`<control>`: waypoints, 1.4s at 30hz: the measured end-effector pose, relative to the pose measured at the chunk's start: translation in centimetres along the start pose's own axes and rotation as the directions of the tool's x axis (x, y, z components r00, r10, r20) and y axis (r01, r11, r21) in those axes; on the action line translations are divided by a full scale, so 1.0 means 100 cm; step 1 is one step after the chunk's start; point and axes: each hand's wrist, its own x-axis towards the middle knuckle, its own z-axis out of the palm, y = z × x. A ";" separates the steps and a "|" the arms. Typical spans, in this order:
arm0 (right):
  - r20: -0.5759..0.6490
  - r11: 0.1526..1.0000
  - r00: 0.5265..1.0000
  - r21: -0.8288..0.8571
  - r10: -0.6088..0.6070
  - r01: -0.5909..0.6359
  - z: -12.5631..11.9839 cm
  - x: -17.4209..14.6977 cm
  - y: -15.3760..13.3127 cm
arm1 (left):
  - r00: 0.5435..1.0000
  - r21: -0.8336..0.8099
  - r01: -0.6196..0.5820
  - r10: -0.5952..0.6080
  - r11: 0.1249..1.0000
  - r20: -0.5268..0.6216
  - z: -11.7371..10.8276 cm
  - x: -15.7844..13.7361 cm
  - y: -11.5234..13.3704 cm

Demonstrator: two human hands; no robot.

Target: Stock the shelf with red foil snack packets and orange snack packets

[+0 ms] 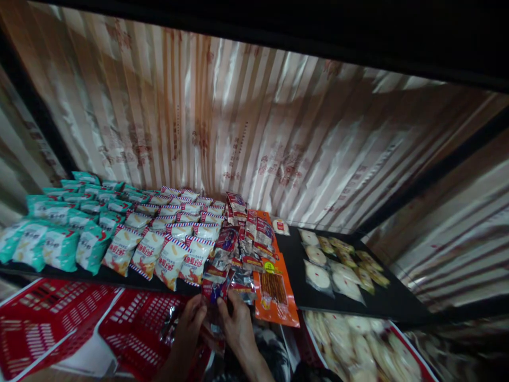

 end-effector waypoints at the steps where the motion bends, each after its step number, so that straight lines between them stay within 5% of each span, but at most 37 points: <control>1: 0.016 1.000 1.000 0.011 0.001 -0.001 -0.001 0.000 -0.001 | 0.996 0.024 -0.083 0.084 0.996 -0.035 0.001 -0.003 0.001; 4: 0.016 0.999 0.999 0.038 0.032 -0.033 -0.002 0.003 0.002 | 0.928 0.230 -0.339 0.365 0.912 -0.079 0.003 -0.014 0.009; 7: -0.003 0.994 0.997 0.075 0.075 -0.075 -0.002 0.005 0.006 | 0.837 0.431 -0.512 0.544 0.743 0.057 0.005 -0.025 0.025; 12: 0.018 0.987 0.996 0.135 0.085 -0.087 -0.002 0.006 0.005 | 0.740 0.524 -0.660 0.585 0.538 0.332 0.023 -0.026 0.056; 15: 0.019 0.983 0.995 0.157 0.094 -0.096 -0.002 0.006 0.005 | 0.729 0.583 -0.672 0.543 0.457 0.416 0.036 -0.014 0.063; 18: 0.006 0.978 0.992 0.168 0.123 -0.123 -0.003 0.007 0.009 | 0.704 0.602 -0.690 0.562 0.401 0.433 0.040 -0.001 0.054; 22: -0.002 0.979 0.991 0.156 0.133 -0.131 -0.004 0.008 0.011 | 0.616 0.592 -0.749 0.642 0.298 0.457 0.034 0.011 0.030; 42: 0.222 0.982 0.971 0.147 0.087 -0.122 -0.007 0.010 -0.007 | 0.511 0.567 -0.786 0.775 0.247 0.371 0.022 0.016 0.028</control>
